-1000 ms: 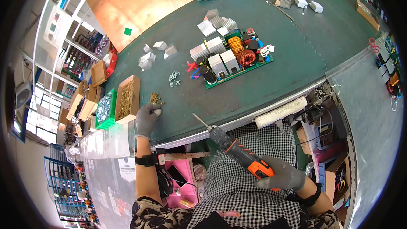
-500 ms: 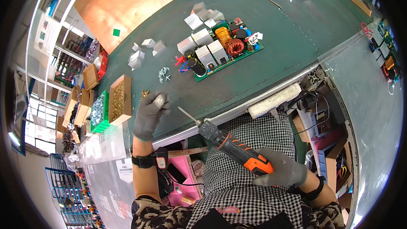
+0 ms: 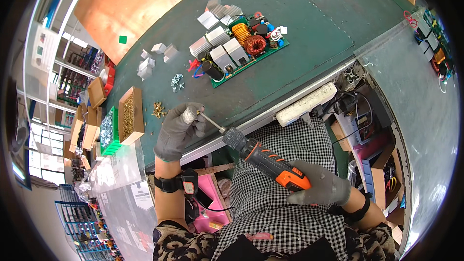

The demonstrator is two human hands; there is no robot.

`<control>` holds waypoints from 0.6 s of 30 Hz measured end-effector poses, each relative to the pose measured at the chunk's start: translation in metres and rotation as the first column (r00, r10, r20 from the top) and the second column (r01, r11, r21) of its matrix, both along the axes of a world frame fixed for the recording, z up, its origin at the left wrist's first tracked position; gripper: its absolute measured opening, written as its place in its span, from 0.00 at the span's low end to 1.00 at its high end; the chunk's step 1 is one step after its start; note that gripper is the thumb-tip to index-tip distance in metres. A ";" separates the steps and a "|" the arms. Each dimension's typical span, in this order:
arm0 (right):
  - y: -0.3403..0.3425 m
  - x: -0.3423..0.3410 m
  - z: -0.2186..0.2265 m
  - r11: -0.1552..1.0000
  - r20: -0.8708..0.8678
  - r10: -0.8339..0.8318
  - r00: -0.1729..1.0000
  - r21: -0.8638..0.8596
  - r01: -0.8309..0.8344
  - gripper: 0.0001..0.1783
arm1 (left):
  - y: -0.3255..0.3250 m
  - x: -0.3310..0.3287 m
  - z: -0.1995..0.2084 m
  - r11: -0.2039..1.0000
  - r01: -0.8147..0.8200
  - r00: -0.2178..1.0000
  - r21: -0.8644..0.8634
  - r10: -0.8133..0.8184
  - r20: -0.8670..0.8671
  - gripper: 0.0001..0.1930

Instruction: Assembling electronic components onto a circuit board and securing them with an electric screwdriver.

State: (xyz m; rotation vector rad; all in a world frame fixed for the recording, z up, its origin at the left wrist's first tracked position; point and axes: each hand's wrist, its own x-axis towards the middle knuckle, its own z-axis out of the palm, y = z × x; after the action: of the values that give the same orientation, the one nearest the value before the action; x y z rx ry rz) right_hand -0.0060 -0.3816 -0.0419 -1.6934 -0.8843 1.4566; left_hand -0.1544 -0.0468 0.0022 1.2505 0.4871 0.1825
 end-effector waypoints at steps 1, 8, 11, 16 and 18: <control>0.000 0.000 0.000 1.000 0.009 0.009 1.000 -0.014 -0.009 0.43 | 0.000 0.000 0.000 1.000 0.005 1.000 0.005 -0.005 0.003 0.17; -0.003 0.000 0.006 0.998 0.033 -0.028 0.999 0.064 0.026 0.42 | -0.008 0.008 0.000 0.999 0.016 0.998 -0.038 -0.014 0.058 0.18; -0.005 -0.002 0.011 0.986 0.232 -0.080 0.970 0.163 0.042 0.40 | -0.010 0.011 0.005 0.999 0.001 1.000 0.035 -0.001 0.004 0.18; -0.005 -0.008 0.016 0.947 0.670 -0.278 0.689 0.312 0.079 0.40 | -0.014 0.024 0.015 0.955 -0.001 0.993 0.296 0.036 -0.112 0.17; -0.005 -0.002 0.016 0.961 0.428 -0.224 0.876 0.246 0.126 0.34 | -0.016 0.034 0.015 0.958 -0.008 1.000 0.286 0.009 -0.003 0.17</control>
State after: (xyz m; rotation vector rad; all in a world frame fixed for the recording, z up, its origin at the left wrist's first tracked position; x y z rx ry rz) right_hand -0.0083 -0.3864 -0.0259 -1.9250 -1.0530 0.8202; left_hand -0.1208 -0.0632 0.0168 1.5318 0.4813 0.2646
